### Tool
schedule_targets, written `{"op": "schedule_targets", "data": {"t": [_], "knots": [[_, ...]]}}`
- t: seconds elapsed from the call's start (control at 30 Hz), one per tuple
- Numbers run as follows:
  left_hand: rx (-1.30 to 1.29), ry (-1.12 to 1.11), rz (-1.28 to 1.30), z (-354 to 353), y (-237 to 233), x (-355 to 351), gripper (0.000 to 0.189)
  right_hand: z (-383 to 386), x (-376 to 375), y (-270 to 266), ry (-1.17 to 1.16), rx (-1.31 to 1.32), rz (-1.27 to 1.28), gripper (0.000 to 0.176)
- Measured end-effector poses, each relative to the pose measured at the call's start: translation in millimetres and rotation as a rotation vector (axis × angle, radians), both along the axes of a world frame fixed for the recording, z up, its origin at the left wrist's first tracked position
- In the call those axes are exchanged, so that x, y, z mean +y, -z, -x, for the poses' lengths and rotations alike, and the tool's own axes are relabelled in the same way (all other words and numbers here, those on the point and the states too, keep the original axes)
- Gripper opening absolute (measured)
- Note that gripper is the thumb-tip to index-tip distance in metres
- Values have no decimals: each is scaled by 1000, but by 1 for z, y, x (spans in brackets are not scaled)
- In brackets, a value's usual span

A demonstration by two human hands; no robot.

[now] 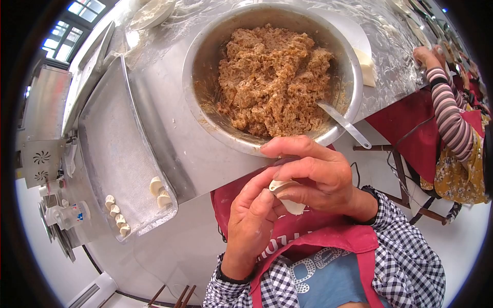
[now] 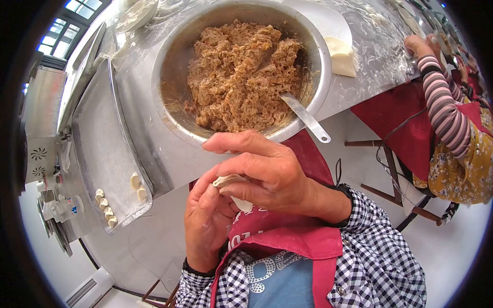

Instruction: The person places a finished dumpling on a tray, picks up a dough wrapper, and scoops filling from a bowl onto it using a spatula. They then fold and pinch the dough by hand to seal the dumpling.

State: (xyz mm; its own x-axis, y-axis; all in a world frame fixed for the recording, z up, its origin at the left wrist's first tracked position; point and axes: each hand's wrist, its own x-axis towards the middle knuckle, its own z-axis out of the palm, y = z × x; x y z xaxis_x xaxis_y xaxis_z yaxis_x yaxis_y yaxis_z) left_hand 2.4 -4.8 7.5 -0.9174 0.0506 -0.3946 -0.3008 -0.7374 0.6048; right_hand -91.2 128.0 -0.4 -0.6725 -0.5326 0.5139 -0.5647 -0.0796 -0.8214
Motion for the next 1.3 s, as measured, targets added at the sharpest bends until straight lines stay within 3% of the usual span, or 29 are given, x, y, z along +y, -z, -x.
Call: {"op": "schedule_targets", "data": {"t": [0.4, 0.47, 0.67, 0.97, 1.2, 1.3], "knots": [[-3, -26, -111, 1, 5, 0, 35, -2, -5, 1, -65, 84, 51, 18], [-46, 9, -38, 2, 2, 0, 41, -5, -9, -2, -4, -47, 60, 21], [3, 78, 7, 2, 1, -4, 55, 4, 0, -1, -133, 22, -25, 24], [-24, 68, 6, 3, 0, 0, 58, 5, 7, 4, -177, -17, 19, 14], [64, 77, 13, -3, 8, -3, 58, -1, 4, 0, -117, 14, 28, 18], [71, 72, 2, -4, 3, -2, 58, -4, 1, -6, -93, -162, 69, 19]]}}
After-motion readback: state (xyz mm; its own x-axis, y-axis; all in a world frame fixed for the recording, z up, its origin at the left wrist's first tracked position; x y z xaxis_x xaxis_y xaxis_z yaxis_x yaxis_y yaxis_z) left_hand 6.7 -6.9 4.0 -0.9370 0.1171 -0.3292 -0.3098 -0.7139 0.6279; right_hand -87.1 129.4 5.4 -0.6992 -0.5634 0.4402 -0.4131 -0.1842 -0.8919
